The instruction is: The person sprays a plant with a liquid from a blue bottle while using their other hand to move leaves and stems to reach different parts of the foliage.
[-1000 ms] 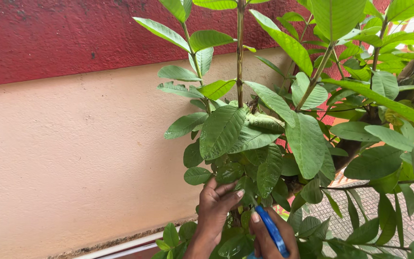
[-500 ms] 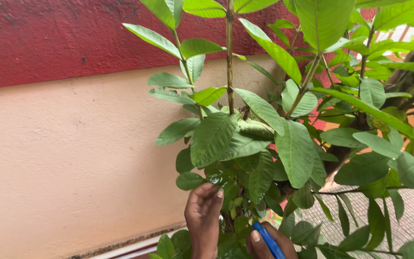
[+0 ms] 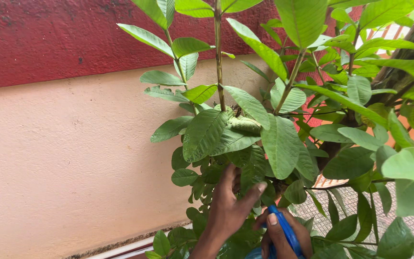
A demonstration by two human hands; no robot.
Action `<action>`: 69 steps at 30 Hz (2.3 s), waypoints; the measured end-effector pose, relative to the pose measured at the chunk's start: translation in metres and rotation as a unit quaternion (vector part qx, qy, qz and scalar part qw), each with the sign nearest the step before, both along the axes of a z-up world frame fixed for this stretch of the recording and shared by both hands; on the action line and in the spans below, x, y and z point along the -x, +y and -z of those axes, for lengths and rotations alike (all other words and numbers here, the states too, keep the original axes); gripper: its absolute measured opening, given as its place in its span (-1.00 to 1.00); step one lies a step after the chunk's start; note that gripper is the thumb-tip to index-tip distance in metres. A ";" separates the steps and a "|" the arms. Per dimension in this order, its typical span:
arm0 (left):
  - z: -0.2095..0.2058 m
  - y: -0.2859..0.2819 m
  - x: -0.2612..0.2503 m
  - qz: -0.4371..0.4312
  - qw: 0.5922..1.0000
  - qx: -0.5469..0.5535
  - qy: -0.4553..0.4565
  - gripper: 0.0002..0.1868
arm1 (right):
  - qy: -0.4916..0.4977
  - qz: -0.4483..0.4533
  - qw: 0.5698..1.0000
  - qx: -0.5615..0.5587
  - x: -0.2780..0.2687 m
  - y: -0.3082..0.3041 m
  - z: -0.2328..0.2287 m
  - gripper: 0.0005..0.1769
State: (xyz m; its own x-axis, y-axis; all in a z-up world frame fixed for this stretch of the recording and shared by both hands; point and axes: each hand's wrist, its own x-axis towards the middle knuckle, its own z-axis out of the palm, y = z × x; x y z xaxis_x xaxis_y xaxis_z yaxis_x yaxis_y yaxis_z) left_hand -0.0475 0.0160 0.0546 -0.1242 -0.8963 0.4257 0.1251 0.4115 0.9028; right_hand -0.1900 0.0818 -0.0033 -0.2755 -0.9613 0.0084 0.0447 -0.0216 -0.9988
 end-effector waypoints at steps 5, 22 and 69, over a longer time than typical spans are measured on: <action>0.005 -0.018 0.011 0.072 0.991 -0.031 0.106 -0.64 | -0.026 -0.020 0.999 0.021 0.011 -0.003 0.006 -0.53; 0.027 -0.014 0.001 0.032 0.991 -0.067 0.115 -0.64 | 0.011 -0.032 0.999 -0.006 0.029 -0.009 0.007 -0.53; -0.009 0.003 -0.017 -0.075 0.985 -0.043 0.151 -0.57 | -0.006 -0.019 0.992 0.126 0.007 -0.008 0.021 -0.63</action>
State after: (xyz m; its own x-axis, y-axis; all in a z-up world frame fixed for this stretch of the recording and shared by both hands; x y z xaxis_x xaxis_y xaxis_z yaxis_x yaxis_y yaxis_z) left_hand -0.0300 0.0191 0.0641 0.1336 -0.9293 0.3442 0.3375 0.3693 0.8659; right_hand -0.1973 0.0736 -0.0241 -0.2408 -0.9388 0.2465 0.0611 -0.2681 -0.9614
